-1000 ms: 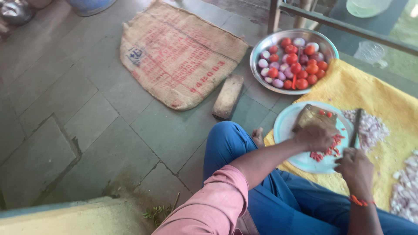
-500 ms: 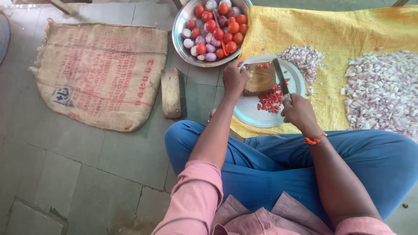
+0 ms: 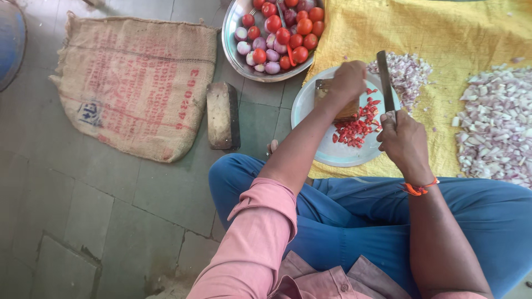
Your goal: The person sits cross-legged on the floor and uses a knife to chop tomatoes on a small wooden board. They repeatedly slice the tomatoes into small pieces and place them onto a plate. A bowl of whole tomatoes and onions is nearby, and a yellow cloth with chopped onions is visible.
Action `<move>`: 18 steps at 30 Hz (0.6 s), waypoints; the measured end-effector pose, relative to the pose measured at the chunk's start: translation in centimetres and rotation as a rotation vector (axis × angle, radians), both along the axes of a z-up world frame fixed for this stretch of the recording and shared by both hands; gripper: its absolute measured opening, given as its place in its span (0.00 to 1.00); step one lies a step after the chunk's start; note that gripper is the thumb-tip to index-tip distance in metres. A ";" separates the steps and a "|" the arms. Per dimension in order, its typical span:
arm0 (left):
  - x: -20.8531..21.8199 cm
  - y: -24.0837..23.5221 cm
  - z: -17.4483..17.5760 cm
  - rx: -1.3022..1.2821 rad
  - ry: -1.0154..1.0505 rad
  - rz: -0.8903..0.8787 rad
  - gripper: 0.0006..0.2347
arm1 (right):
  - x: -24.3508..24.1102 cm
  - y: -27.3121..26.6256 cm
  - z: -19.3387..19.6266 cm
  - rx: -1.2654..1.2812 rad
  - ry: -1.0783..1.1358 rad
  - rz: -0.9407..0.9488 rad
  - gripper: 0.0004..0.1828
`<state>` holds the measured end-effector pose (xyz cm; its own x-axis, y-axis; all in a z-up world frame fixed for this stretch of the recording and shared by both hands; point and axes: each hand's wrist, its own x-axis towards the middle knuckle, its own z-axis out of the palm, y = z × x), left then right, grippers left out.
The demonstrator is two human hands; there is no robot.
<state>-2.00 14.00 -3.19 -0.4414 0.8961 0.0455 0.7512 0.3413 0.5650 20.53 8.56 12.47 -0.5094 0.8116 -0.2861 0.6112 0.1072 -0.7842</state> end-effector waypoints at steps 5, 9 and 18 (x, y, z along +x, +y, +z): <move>0.3 0.7 -0.1 0.253 -0.424 -0.131 0.06 | 0.6 0.7 0.7 0.019 0.000 -0.012 0.18; -5.6 -1.3 2.1 0.455 -0.068 0.214 0.16 | 0.8 0.7 1.0 -0.028 0.024 -0.035 0.18; -16.0 -3.2 6.4 0.143 0.376 0.206 0.25 | -1.2 0.5 1.5 -0.067 -0.040 -0.031 0.17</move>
<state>-17.96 10.77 3.22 -0.5393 0.7641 0.3539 0.8377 0.4441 0.3178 19.35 9.08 13.98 -0.4711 0.8051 -0.3603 0.6447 0.0355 -0.7636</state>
